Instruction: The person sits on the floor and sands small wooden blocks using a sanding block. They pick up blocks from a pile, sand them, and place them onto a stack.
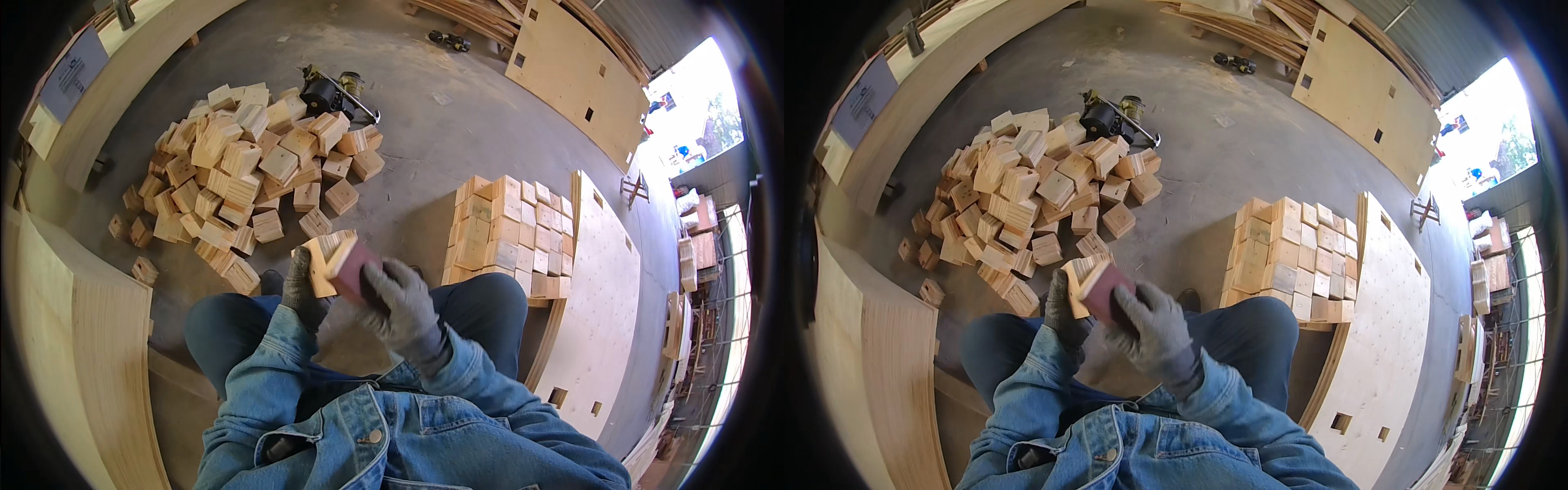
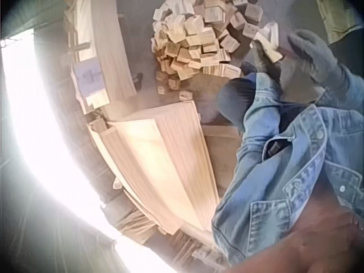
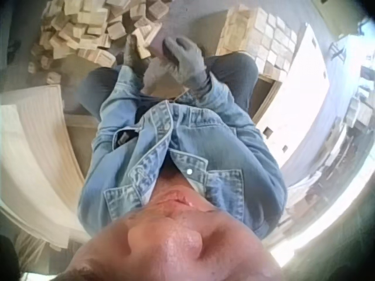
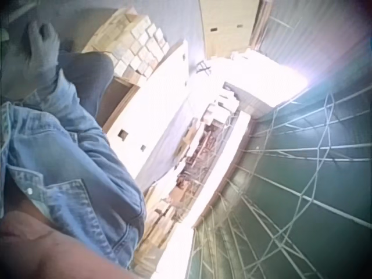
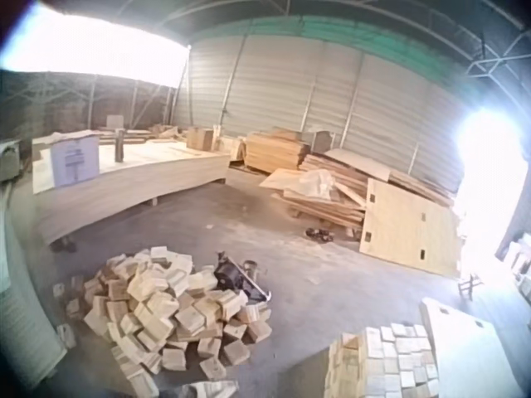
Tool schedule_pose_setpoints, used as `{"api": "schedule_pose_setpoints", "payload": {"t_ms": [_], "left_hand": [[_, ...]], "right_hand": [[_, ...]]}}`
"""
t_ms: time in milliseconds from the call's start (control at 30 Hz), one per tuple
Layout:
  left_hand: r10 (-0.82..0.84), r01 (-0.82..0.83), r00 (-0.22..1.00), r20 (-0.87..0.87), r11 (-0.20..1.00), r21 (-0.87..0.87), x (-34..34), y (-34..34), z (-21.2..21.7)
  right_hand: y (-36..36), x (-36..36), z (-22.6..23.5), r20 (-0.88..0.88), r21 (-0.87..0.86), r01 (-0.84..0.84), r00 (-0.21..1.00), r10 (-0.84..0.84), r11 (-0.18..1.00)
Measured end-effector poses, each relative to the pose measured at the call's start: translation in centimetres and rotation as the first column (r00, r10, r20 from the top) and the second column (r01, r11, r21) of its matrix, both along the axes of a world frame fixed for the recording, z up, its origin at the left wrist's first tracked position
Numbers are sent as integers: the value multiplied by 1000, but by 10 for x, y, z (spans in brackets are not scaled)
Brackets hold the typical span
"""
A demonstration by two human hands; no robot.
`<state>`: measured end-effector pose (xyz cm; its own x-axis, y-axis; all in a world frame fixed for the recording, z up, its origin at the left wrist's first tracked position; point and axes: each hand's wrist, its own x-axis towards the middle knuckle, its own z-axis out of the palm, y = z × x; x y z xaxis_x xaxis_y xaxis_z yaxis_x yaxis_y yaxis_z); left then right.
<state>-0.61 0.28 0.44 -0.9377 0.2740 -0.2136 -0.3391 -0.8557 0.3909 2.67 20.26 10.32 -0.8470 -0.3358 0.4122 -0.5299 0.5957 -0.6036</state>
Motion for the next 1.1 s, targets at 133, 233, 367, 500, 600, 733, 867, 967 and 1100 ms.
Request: {"api": "schedule_pose_setpoints", "payload": {"t_ms": [133,233,367,500,600,733,867,967,1100], "left_hand": [[28,-19,994,106,997,-77,3,2,-8],[-86,86,995,48,996,-2,4,6,-4],[-174,171,984,-22,980,-100,9,2,-10],[-271,272,959,-79,962,-4,5,-2,-24],[-231,227,973,22,967,118,5,-5,-28],[-281,281,959,-26,939,200,5,-6,-20],[-266,268,963,-33,949,167,5,-6,-28],[-253,252,967,-8,955,156,7,-7,-27],[-269,269,963,-10,961,60,11,-13,-26]], "right_hand": [[1,-3,14,-18,87,-1,1000,3,996],[-2,-48,20,52,60,40,998,-43,997],[16,-109,-7,401,-347,218,914,-65,912],[42,-97,-5,470,-454,325,878,-87,830],[46,-75,9,687,-499,412,725,58,762],[41,-60,19,725,-562,419,664,181,713],[35,-54,30,690,-649,328,633,351,686],[31,-53,45,642,-698,248,632,434,672],[30,-53,46,664,-663,188,596,453,724]]}}
